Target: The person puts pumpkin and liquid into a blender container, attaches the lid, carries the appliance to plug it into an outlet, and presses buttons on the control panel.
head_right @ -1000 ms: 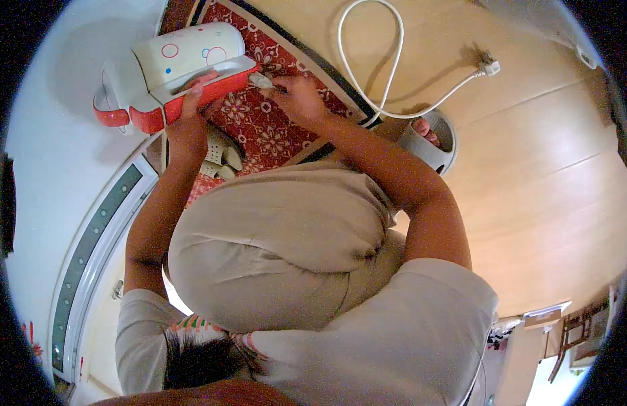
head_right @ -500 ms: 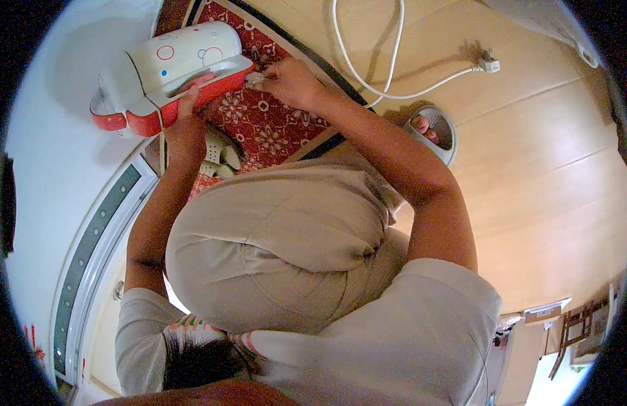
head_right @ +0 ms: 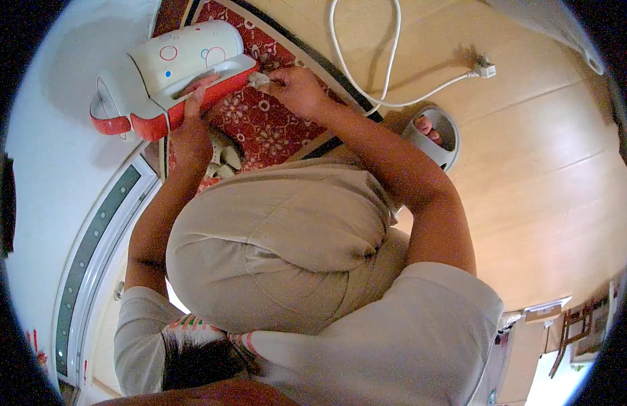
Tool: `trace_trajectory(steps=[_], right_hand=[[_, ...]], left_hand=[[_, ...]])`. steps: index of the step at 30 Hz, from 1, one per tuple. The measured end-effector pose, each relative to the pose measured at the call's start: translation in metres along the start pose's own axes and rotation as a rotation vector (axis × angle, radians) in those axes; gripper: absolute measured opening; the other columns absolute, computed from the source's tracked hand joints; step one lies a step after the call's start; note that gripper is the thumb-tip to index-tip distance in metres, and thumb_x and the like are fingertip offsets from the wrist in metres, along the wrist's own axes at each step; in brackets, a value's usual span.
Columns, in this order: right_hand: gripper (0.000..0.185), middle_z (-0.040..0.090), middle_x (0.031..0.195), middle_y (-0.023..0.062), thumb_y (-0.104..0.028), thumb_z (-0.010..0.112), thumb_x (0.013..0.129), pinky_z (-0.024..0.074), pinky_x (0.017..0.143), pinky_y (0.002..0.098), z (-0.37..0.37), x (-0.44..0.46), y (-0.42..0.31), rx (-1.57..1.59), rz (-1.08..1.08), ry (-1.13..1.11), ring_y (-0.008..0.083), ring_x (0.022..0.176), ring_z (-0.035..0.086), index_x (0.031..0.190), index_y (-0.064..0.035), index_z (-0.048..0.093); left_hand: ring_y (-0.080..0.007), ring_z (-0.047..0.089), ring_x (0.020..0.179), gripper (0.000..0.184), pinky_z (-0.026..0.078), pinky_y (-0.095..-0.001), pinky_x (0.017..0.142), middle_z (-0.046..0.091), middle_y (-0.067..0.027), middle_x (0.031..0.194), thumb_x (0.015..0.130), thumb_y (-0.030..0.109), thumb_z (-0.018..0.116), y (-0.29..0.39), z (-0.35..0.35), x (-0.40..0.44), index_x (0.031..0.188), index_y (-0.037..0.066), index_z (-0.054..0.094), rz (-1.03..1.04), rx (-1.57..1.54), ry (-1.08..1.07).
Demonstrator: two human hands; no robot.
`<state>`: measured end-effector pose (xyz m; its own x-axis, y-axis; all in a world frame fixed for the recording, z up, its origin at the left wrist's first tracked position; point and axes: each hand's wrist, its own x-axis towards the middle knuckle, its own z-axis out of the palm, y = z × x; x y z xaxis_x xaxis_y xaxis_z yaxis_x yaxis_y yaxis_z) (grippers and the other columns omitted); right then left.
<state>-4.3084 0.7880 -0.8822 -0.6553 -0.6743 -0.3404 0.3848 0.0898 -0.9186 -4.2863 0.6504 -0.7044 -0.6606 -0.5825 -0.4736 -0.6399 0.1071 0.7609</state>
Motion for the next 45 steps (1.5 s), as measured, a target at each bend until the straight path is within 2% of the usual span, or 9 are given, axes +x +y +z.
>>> trace_trajectory(steps=[4,13,16,19,22,25,31,37,45], right_hand=[[0.021,0.062,0.069,0.0214,-0.022,0.068,0.091,0.0492,0.061,0.0412,-0.004,0.000,-0.010,-0.028,-0.114,0.007,0.0278,0.058,0.059,0.098,-0.0024,0.072],[0.024,0.059,0.064,0.0102,-0.024,0.071,0.091,0.0505,0.058,0.0347,-0.002,0.002,0.008,0.113,0.042,-0.027,0.0164,0.059,0.060,0.091,0.0000,0.068],[0.025,0.060,0.068,0.0104,-0.024,0.071,0.091,0.0496,0.057,0.0344,-0.001,-0.004,0.001,0.390,0.277,0.012,0.0170,0.058,0.059,0.092,0.0003,0.064],[0.028,0.060,0.070,0.0113,-0.025,0.071,0.090,0.0485,0.057,0.0361,0.004,-0.004,0.006,0.113,-0.029,0.132,0.0177,0.060,0.059,0.095,0.0007,0.061],[0.029,0.061,0.071,0.0141,-0.025,0.071,0.090,0.0483,0.060,0.0389,0.002,0.000,0.001,-0.038,-0.058,0.119,0.0216,0.065,0.061,0.093,0.0015,0.059],[0.029,0.063,0.074,0.0176,-0.026,0.071,0.089,0.0489,0.064,0.0428,-0.014,-0.003,-0.022,0.158,0.248,-0.060,0.0282,0.070,0.063,0.091,0.0011,0.060],[0.031,0.064,0.076,0.0203,-0.029,0.070,0.089,0.0487,0.067,0.0462,-0.016,0.007,-0.004,-0.146,-0.173,0.040,0.0368,0.071,0.063,0.092,0.0007,0.062],[0.032,0.065,0.080,0.0220,-0.030,0.068,0.090,0.0497,0.068,0.0459,-0.034,0.009,-0.026,-0.200,-0.077,-0.067,0.0383,0.071,0.063,0.093,0.0009,0.063],[0.033,0.056,0.066,0.0050,-0.031,0.056,0.101,0.0447,0.050,0.0301,-0.032,-0.010,-0.026,0.328,0.156,-0.022,0.0123,0.055,0.055,0.098,0.0007,0.065]], left_hand=[[-0.0182,0.061,0.108,0.024,0.057,-0.0297,0.087,0.061,-0.0086,0.122,0.094,0.017,0.062,0.000,-0.001,0.006,0.110,0.000,0.069,-0.012,-0.049,0.016],[-0.0188,0.062,0.109,0.025,0.056,-0.0310,0.089,0.064,-0.0093,0.119,0.095,0.016,0.061,-0.003,0.006,0.002,0.113,-0.001,0.065,-0.008,-0.020,0.004],[-0.0192,0.062,0.109,0.026,0.056,-0.0316,0.089,0.064,-0.0095,0.119,0.095,0.017,0.061,0.001,0.009,0.002,0.115,0.000,0.064,-0.013,-0.038,0.022],[-0.0195,0.062,0.109,0.027,0.057,-0.0321,0.088,0.065,-0.0095,0.119,0.095,0.018,0.061,0.002,0.008,0.002,0.115,0.000,0.064,-0.003,-0.023,0.023],[-0.0195,0.062,0.108,0.027,0.058,-0.0323,0.087,0.065,-0.0091,0.117,0.095,0.019,0.062,0.004,0.012,0.002,0.114,-0.001,0.064,-0.006,-0.066,0.067],[-0.0192,0.063,0.107,0.025,0.058,-0.0345,0.088,0.065,-0.0095,0.118,0.095,0.016,0.058,0.002,0.013,0.004,0.112,0.001,0.066,-0.031,-0.072,0.082],[-0.0198,0.062,0.107,0.023,0.058,-0.0319,0.085,0.061,-0.0080,0.118,0.092,0.016,0.063,0.000,0.010,0.006,0.107,0.001,0.068,-0.013,-0.055,0.084],[-0.0202,0.062,0.107,0.024,0.057,-0.0332,0.087,0.061,-0.0086,0.118,0.092,0.019,0.062,0.006,0.015,0.009,0.107,0.001,0.069,-0.004,-0.098,0.090],[-0.0213,0.061,0.114,0.026,0.056,-0.0361,0.092,0.059,-0.0097,0.126,0.094,0.019,0.059,0.014,0.019,0.018,0.112,0.001,0.066,0.056,-0.183,0.042]])
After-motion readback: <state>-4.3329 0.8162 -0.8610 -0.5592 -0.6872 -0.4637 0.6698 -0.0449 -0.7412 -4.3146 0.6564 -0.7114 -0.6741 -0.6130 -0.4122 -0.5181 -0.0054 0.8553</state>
